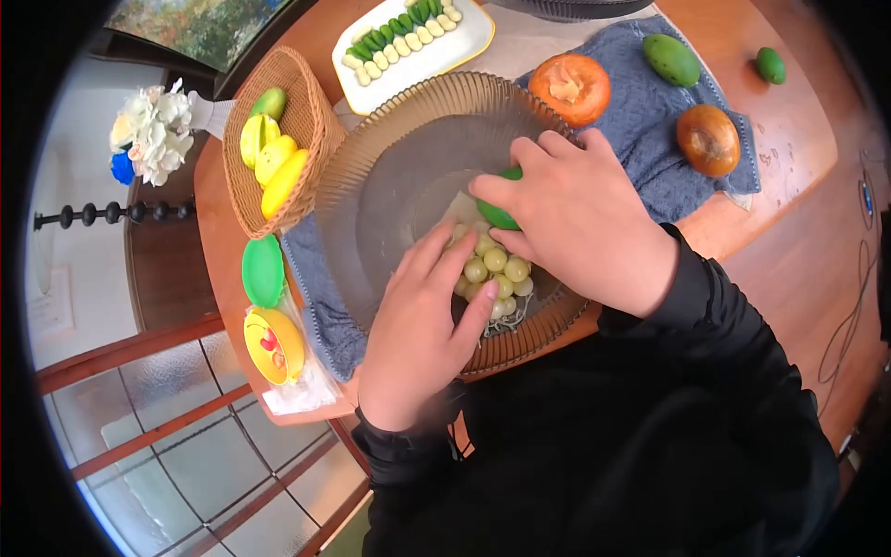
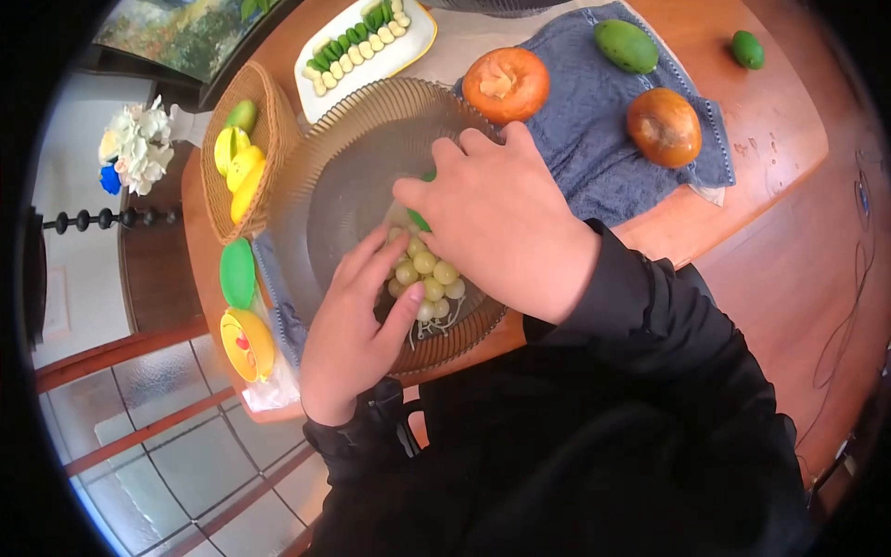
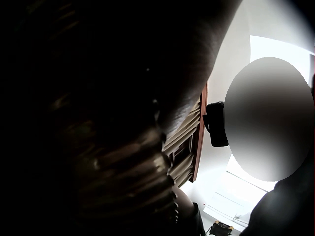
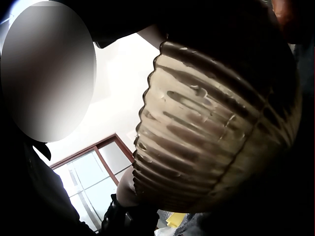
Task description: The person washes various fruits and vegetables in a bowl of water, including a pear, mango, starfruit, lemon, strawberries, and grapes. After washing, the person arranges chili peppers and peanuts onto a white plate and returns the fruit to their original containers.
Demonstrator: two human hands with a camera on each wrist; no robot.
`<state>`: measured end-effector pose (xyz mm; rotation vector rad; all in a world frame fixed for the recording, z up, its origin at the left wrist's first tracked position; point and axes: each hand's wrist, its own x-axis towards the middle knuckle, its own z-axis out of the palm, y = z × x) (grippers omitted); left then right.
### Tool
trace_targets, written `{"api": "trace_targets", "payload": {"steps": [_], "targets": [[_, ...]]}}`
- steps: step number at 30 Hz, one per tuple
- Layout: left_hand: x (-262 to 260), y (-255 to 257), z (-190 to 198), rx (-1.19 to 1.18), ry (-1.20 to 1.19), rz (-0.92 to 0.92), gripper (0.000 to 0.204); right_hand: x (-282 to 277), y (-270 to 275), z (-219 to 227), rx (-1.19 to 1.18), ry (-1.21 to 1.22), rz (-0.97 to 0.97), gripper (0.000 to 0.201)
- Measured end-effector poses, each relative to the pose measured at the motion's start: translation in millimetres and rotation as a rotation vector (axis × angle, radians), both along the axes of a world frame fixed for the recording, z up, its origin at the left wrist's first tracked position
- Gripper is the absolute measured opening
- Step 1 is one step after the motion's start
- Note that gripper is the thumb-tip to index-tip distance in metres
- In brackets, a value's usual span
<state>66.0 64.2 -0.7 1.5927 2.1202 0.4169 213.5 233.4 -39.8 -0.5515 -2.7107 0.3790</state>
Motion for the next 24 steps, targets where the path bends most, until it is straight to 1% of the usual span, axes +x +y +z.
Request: {"api": "trace_targets", "payload": {"steps": [2, 6, 9, 11, 15, 17, 24], "targets": [[-0.5, -0.9, -0.9, 0.001, 0.003, -0.005, 0.054, 0.2, -0.9, 4.1, 0.021, -0.011, -0.005, 0.020], [-2.2, 2.1, -1.7, 0.020, 0.004, -0.025, 0.055, 0.2, -0.3, 4.1, 0.070, 0.002, -0.004, 0.020], [-2.2, 2.8, -1.7, 0.035, 0.018, -0.041, 0.055, -1.6, 1.6, 0.6, 0.109, -0.041, 0.009, 0.023], [-1.3, 1.9, -1.7, 0.019, 0.011, -0.030, 0.056, -2.0, 0.8, -0.1, 0.089, -0.085, 0.012, 0.041], [-1.2, 2.6, -0.1, 0.019, 0.000, -0.021, 0.056, -0.1, 3.6, 0.7, 0.043, -0.023, 0.045, 0.044], [-0.5, 2.7, 2.4, -0.006, 0.001, -0.016, 0.055, -1.1, 4.5, 1.0, 0.101, -0.048, 0.056, 0.021], [-0.8, 2.5, 2.2, -0.002, -0.021, 0.001, 0.056, -1.2, 3.8, 7.8, 0.097, -0.057, 0.084, 0.022]]}}
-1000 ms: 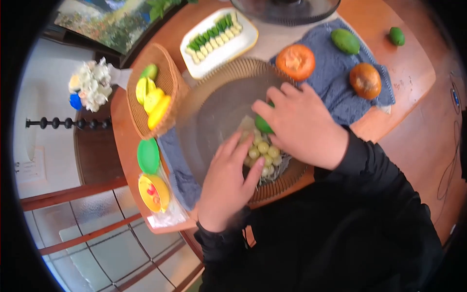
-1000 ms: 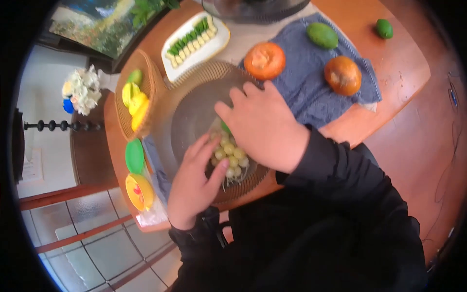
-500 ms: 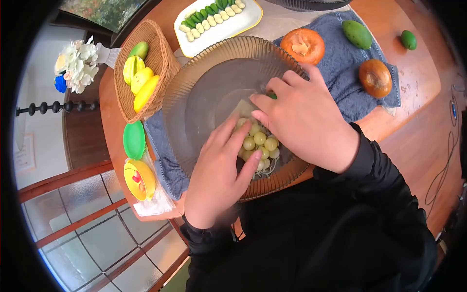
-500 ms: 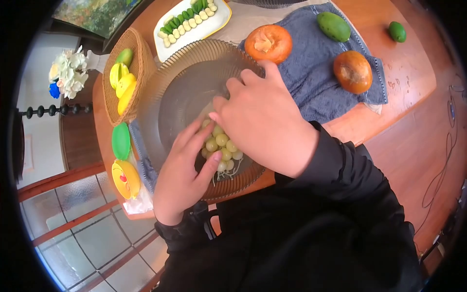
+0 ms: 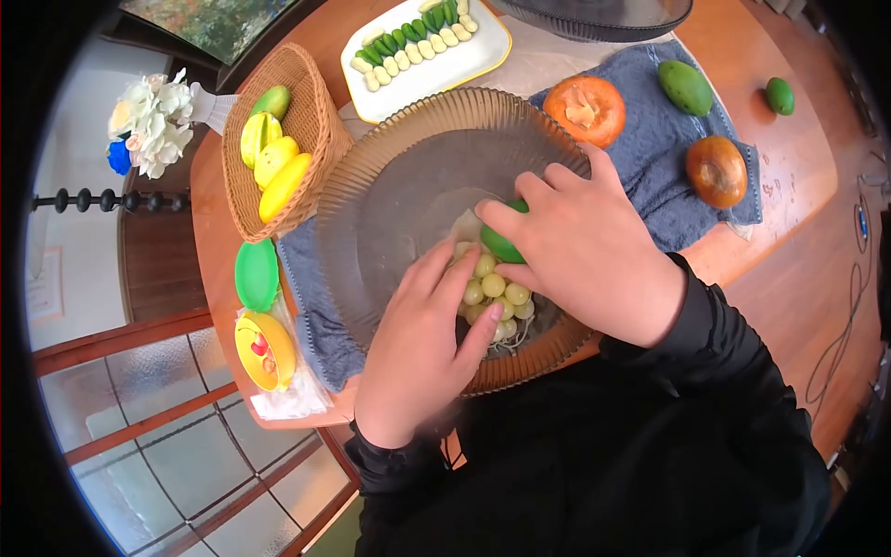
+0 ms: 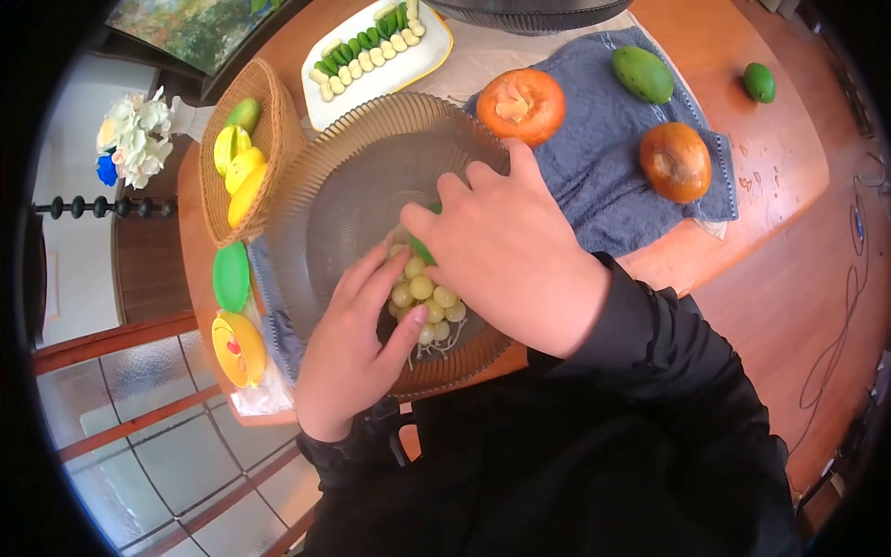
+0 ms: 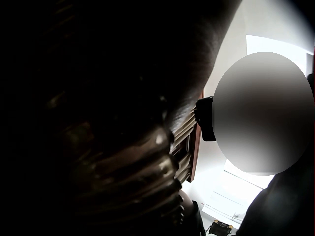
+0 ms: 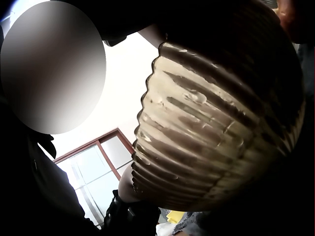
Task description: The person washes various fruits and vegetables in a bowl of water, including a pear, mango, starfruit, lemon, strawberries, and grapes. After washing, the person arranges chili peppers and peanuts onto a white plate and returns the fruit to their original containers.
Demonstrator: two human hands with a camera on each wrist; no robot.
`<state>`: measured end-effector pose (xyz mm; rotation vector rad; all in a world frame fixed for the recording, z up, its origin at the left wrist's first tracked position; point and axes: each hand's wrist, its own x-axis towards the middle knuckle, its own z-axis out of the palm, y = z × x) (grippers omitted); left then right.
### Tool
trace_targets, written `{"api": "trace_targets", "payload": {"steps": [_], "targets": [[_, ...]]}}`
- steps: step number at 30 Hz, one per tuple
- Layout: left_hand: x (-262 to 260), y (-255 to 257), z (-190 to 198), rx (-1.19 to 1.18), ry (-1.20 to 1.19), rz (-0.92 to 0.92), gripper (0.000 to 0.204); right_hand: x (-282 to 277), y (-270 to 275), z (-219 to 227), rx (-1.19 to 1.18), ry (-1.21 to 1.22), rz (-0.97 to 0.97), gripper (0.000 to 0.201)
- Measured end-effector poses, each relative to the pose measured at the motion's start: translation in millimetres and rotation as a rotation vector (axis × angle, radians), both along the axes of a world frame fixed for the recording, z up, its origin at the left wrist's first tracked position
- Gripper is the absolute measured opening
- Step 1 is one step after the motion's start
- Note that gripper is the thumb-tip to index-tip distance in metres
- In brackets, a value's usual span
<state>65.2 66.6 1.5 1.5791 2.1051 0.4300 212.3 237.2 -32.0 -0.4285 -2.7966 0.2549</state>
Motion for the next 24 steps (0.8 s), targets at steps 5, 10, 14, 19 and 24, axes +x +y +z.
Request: {"api": "trace_targets", "payload": {"steps": [5, 10, 14, 19, 24], "targets": [[-3.6, -1.0, -4.5, 0.015, 0.007, -0.062, 0.059, -1.1, -0.7, 10.6, -0.123, -0.187, -0.068, 0.045], [-1.8, -0.3, -3.4, 0.039, 0.000, -0.052, 0.058, 0.3, 1.4, 7.5, -0.147, -0.113, -0.051, 0.048], [-1.7, 0.1, -0.1, 0.005, -0.023, -0.039, 0.059, 1.1, 1.8, 4.2, -0.158, -0.004, -0.028, 0.057], [-3.2, 1.2, -0.2, 0.004, -0.044, -0.050, 0.060, 0.7, 2.3, 3.1, -0.181, 0.008, -0.039, 0.061], [-3.7, 0.0, -3.7, 0.056, -0.024, -0.055, 0.059, -0.7, 4.4, 9.5, -0.243, -0.043, -0.063, 0.061]]}}
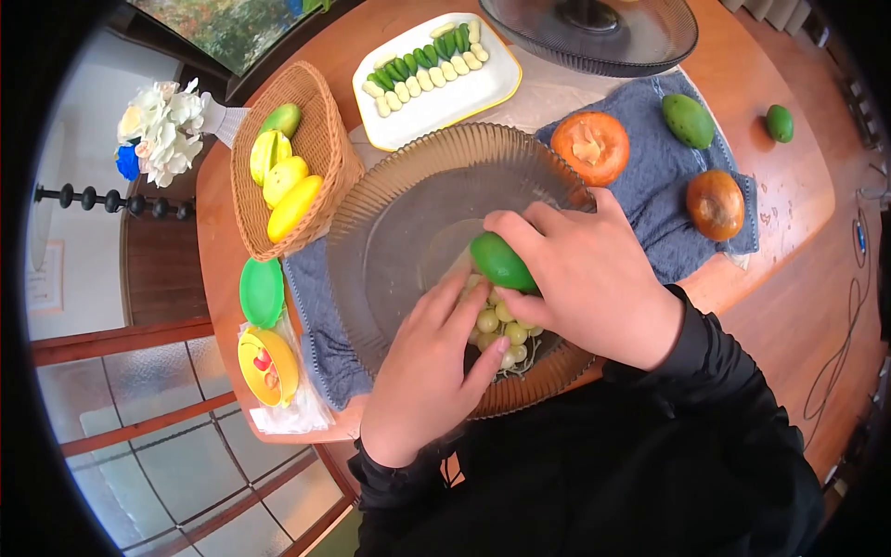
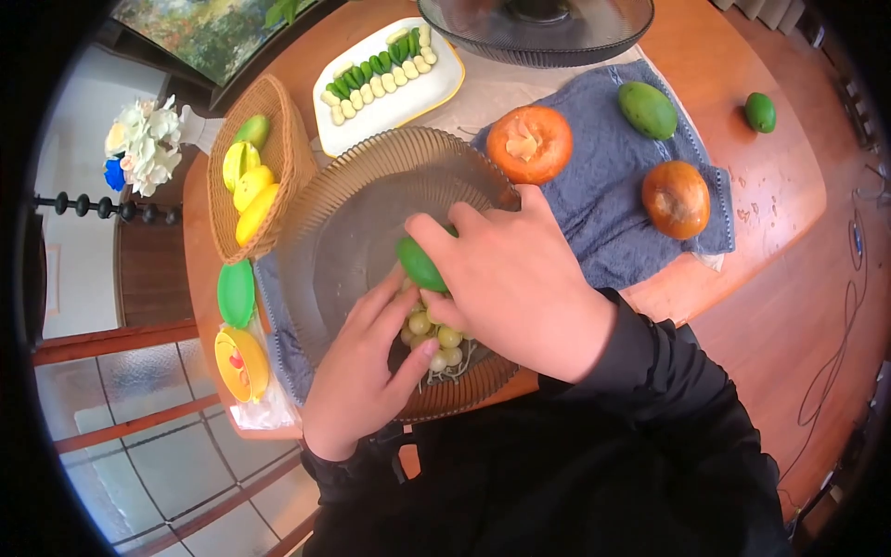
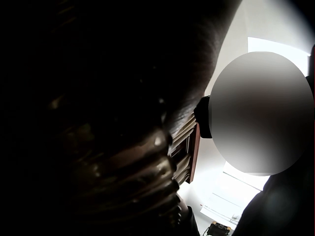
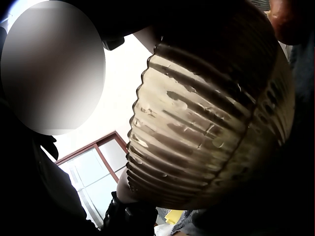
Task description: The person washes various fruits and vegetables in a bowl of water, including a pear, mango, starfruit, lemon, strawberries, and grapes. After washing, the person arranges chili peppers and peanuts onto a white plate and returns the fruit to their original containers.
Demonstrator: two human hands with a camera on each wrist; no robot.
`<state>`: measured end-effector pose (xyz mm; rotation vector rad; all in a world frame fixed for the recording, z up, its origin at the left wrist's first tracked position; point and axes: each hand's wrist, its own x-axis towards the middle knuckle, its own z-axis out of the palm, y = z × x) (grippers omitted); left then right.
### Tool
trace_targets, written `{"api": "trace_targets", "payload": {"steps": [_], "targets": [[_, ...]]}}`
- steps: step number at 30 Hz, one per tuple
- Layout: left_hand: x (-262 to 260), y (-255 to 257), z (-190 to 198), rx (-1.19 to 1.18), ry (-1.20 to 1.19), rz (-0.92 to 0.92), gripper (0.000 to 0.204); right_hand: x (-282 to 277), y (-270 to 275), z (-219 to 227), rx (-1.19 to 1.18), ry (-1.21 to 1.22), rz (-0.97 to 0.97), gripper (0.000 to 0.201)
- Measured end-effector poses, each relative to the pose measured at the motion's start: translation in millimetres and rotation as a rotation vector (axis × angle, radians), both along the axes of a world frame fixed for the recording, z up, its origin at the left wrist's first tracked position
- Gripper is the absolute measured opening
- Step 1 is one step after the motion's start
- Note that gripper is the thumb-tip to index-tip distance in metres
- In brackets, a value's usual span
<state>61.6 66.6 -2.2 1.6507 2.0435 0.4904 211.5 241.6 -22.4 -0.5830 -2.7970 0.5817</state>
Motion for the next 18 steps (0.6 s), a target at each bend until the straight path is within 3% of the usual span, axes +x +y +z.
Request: {"api": "trace_targets", "payload": {"steps": [6, 9, 18], "targets": [[-2, 1, -1, -0.028, -0.011, -0.012, 0.057, 1, 2, -4, 0.051, 0.072, 0.042, 0.057], [-1, 2, 0, -0.003, -0.025, -0.018, 0.057, 1, 2, 3, 0.041, -0.066, 0.045, 0.057], [2, 1, 3, -0.049, -0.097, 0.078, 0.090, 2, 8, 5, -0.028, -0.057, 0.077, 0.053]]}}
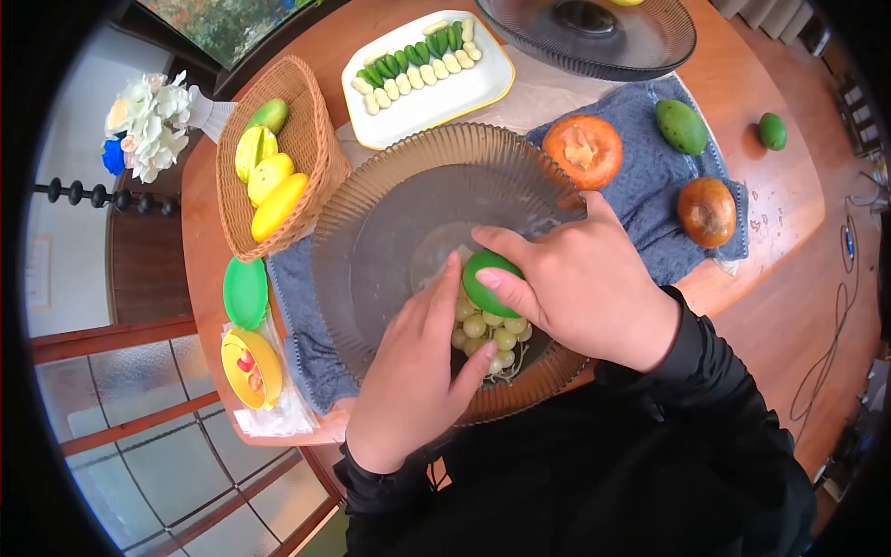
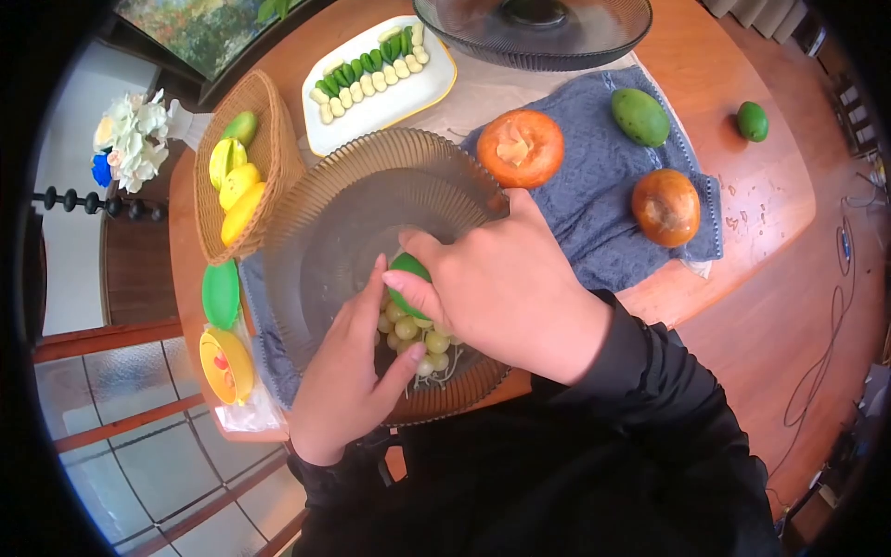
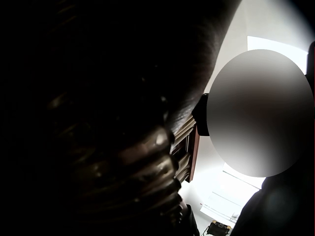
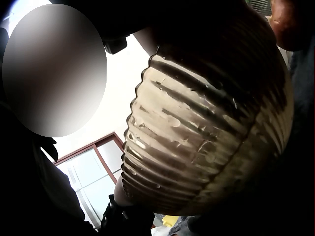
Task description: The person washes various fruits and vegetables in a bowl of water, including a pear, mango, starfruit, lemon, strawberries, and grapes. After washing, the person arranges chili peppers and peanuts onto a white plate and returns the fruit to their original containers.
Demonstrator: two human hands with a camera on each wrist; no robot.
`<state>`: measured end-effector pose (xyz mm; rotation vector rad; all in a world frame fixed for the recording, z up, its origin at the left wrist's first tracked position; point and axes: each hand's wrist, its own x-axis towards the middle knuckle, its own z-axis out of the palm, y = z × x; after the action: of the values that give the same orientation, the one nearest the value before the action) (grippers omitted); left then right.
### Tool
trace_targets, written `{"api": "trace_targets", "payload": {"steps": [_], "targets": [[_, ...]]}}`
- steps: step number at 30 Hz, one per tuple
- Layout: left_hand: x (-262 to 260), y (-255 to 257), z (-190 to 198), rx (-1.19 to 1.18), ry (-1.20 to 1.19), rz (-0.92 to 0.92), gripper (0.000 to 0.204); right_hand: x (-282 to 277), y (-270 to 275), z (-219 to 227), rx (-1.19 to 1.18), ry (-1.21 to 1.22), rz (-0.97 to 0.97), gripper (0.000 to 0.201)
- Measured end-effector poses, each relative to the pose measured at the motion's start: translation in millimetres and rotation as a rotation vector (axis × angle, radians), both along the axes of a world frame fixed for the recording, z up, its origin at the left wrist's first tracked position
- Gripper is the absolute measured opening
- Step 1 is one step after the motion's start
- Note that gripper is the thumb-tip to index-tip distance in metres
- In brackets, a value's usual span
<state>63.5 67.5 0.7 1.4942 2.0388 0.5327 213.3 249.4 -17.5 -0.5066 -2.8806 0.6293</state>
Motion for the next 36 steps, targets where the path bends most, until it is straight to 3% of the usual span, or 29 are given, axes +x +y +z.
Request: {"api": "trace_targets", "payload": {"steps": [3, 5, 15, 17, 36], "targets": [[0, 0, 0, 0.010, -0.004, -0.002, 0.092, 0, -1, -4, -0.011, 0.009, -0.003, 0.051], [0, 0, 1, 0.002, -0.026, 0.016, 0.092, -1, -3, -14, 0.071, 0.167, -0.052, 0.045], [-1, 1, 2, -0.008, -0.013, -0.021, 0.088, -2, -2, -14, 0.064, 0.163, -0.051, 0.040], [0, 0, 0, -0.007, -0.005, -0.014, 0.086, -4, -3, -19, 0.109, 0.316, -0.065, 0.036], [-1, 1, 2, 0.001, 0.053, -0.076, 0.072, -2, -2, -12, 0.208, 0.105, 0.016, 0.044]]}}
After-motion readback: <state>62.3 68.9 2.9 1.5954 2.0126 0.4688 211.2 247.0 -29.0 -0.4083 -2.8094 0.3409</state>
